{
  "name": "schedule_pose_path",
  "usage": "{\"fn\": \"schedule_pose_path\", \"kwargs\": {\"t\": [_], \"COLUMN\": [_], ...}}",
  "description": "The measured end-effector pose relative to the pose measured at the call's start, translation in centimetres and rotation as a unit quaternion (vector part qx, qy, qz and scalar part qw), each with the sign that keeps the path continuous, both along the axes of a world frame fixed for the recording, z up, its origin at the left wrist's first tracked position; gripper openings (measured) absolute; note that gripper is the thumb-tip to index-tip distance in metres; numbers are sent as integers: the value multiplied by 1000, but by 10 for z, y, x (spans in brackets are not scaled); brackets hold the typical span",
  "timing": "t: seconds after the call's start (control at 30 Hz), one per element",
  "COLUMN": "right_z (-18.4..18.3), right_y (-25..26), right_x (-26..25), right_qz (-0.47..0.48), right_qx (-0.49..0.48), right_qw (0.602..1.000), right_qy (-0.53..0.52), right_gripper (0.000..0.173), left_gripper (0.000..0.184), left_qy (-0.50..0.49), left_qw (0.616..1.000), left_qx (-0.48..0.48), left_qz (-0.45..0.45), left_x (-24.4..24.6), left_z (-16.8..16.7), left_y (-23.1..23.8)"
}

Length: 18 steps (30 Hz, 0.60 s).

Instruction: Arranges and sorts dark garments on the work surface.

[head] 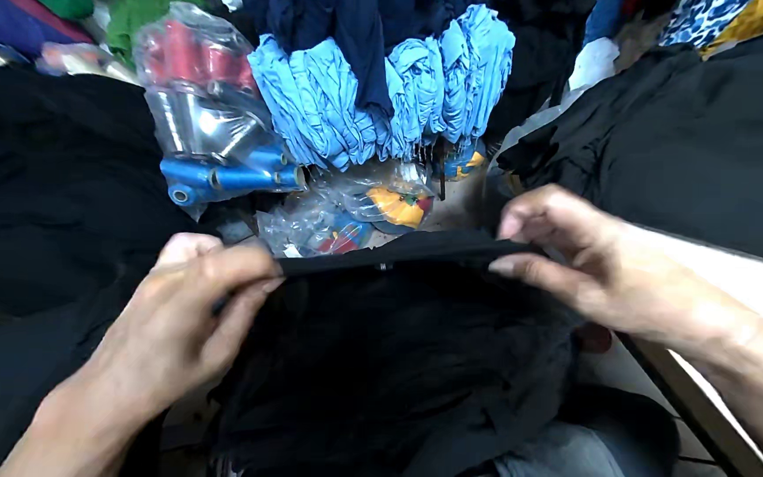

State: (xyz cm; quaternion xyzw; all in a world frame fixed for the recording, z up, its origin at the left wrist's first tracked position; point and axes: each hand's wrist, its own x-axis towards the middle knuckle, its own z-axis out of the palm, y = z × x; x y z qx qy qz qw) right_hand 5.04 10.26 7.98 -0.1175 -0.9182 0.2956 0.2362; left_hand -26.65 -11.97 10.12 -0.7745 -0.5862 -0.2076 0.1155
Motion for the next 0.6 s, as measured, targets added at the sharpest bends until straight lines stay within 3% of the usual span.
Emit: {"fn": "schedule_pose_path", "kwargs": {"t": [0.07, 0.13, 0.2, 0.23, 0.3, 0.37, 0.43, 0.53, 0.6], "right_z": [-5, -37, -64, -68, -67, -67, -72, -74, -71], "right_y": [-6, -19, -31, -35, -39, -41, -40, -46, -52], "right_x": [-1, 7, 17, 17, 17, 20, 24, 15, 4], "right_qz": [-2, 14, 23, 30, 32, 21, 14, 28, 44], "right_qx": [163, 211, 160, 101, 51, 80, 90, 26, -1], "right_qw": [986, 976, 958, 936, 899, 906, 935, 965, 958], "right_qy": [40, -49, -236, -335, -433, -414, -343, -258, -284], "right_gripper": [14, 22, 34, 36, 45, 62, 67, 73, 71], "left_gripper": [24, 34, 48, 47, 34, 54, 76, 76, 71], "left_qy": [49, 54, 36, 25, 48, 78, 59, -8, -36], "left_qw": [998, 992, 969, 952, 944, 950, 946, 953, 963], "left_qx": [-15, -107, -242, -303, -325, -301, -316, -298, -262], "left_qz": [-24, -31, -29, -22, -16, -24, -38, -54, -45], "left_x": [23, 45, 57, 61, 64, 60, 55, 53, 51], "left_z": [-11, -52, -83, -87, -83, -78, -73, -62, -54], "left_y": [-5, -11, -12, -11, -7, -4, -1, 6, 8]}}
